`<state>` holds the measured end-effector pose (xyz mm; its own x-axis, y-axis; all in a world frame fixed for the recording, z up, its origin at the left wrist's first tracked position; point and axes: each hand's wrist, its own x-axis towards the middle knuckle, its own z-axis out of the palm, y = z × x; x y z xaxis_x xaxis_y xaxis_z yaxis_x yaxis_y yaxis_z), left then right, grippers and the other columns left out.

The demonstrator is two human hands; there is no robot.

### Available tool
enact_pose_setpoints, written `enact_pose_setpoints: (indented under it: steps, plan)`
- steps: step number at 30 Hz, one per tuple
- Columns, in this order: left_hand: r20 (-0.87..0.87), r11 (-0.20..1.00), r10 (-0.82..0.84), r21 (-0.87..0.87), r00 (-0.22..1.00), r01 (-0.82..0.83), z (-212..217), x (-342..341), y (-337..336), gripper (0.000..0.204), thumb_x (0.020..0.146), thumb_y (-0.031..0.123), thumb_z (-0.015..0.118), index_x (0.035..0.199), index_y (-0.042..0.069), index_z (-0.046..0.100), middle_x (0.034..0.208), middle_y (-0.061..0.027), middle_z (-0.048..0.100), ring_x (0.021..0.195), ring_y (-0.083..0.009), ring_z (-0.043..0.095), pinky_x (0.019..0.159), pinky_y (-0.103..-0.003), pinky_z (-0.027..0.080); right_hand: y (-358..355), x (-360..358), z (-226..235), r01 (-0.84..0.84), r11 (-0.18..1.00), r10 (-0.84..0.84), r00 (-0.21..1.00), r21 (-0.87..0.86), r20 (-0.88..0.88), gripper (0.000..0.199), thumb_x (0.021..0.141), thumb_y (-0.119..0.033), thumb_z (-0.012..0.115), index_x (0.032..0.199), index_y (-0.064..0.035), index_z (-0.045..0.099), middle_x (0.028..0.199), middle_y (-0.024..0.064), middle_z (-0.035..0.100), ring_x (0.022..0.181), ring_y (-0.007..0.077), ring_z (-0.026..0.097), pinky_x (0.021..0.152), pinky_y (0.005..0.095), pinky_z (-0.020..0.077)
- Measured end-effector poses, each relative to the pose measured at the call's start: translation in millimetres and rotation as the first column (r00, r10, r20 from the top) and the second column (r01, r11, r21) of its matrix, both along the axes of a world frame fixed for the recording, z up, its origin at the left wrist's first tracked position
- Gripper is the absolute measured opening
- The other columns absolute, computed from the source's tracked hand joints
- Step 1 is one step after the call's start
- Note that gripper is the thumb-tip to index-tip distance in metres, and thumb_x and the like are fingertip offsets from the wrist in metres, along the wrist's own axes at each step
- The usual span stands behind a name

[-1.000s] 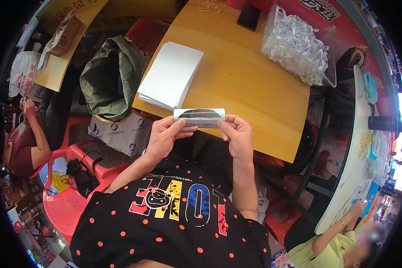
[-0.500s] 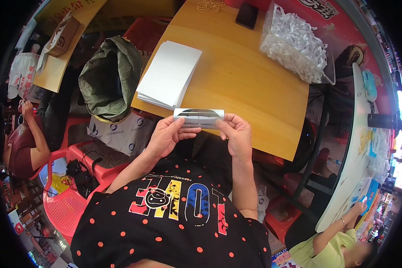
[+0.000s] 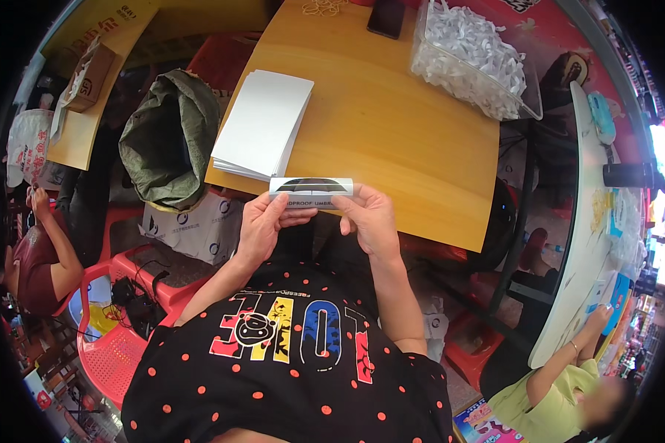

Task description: The recorder is peeling and preparing product labels for umbrella cases.

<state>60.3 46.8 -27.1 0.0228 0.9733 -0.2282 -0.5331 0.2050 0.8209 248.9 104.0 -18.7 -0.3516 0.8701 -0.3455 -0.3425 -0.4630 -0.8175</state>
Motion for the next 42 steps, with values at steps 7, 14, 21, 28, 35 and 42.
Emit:
enact_pose_setpoints:
  steps: [7, 14, 21, 28, 35, 42]
  plan:
    - [-0.162, 1.0, 0.02, 0.016, 0.987, -0.018, 10, 4, 4, 0.026, 0.092, 0.009, 0.056, 0.113, -0.006, 0.056, 0.102, -0.0154, 0.066, 0.086, -0.0202, 0.068, 0.075, -0.029, 0.057, -4, -4, -8, 0.07, 0.996, -0.07, 0.998, 0.046, -0.01, 0.015, 0.084, -0.002, 0.066, 0.097, 0.0049, 0.062, 0.083, 0.0104, 0.068, 0.044, 0.0054, 0.049, 0.04, 0.0158, 0.0392]
    - [-0.074, 0.996, 0.009, -0.084, 0.997, -0.015, 2, 1, 4, 0.021, 0.088, 0.008, 0.062, 0.105, -0.005, 0.063, 0.096, -0.0136, 0.068, 0.082, -0.0181, 0.068, 0.072, -0.027, 0.057, -4, -7, -8, 0.061, 0.997, -0.062, 0.998, 0.053, 0.015, 0.014, 0.084, -0.001, 0.066, 0.095, 0.0057, 0.062, 0.081, 0.0101, 0.067, 0.045, 0.005, 0.049, 0.04, 0.016, 0.0381]
    - [-0.101, 0.997, 0.049, -0.055, 0.994, -0.054, -1, -5, 4, 0.022, 0.088, 0.008, 0.062, 0.106, -0.005, 0.063, 0.095, -0.0138, 0.068, 0.082, -0.0185, 0.068, 0.073, -0.027, 0.056, -5, -14, 1, 0.061, 0.996, -0.064, 0.997, 0.067, 0.032, 0.019, 0.082, -0.001, 0.067, 0.099, 0.0068, 0.061, 0.085, 0.0094, 0.067, 0.048, 0.0052, 0.051, 0.043, 0.0162, 0.0405]
    - [-0.249, 0.989, 0.131, 0.102, 0.96, -0.108, 8, -8, 3, 0.021, 0.088, 0.003, 0.06, 0.107, -0.005, 0.063, 0.094, -0.0106, 0.068, 0.086, -0.0162, 0.067, 0.076, -0.027, 0.055, -5, -3, 21, -0.277, 0.596, -0.446, 0.667, 0.754, 0.597, 0.024, 0.074, -0.001, 0.073, 0.097, -0.0027, 0.066, 0.091, 0.0076, 0.064, 0.058, 0.0115, 0.056, 0.054, 0.0254, 0.046]
    - [-0.658, 0.937, 0.248, 0.349, 0.711, -0.004, 19, -2, 4, 0.022, 0.082, -0.001, 0.067, 0.104, -0.003, 0.065, 0.09, -0.0117, 0.07, 0.083, -0.015, 0.067, 0.073, -0.026, 0.052, -6, -2, 23, -0.404, 0.38, -0.529, 0.643, 0.832, 0.554, 0.02, 0.069, 0.005, 0.07, 0.084, -0.0036, 0.06, 0.084, 0.0095, 0.058, 0.076, 0.027, 0.06, 0.065, 0.0341, 0.0493]
    - [-0.676, 0.909, 0.287, 0.415, 0.679, 0.028, 26, 6, 10, 0.022, 0.082, -0.004, 0.065, 0.103, -0.005, 0.064, 0.09, -0.0108, 0.069, 0.083, -0.0147, 0.066, 0.074, -0.026, 0.052, 3, 8, 21, -0.468, 0.242, -0.528, 0.671, 0.85, 0.52, 0.023, 0.068, 0.005, 0.067, 0.086, -0.0025, 0.054, 0.086, 0.011, 0.057, 0.077, 0.0276, 0.06, 0.066, 0.0353, 0.0489]
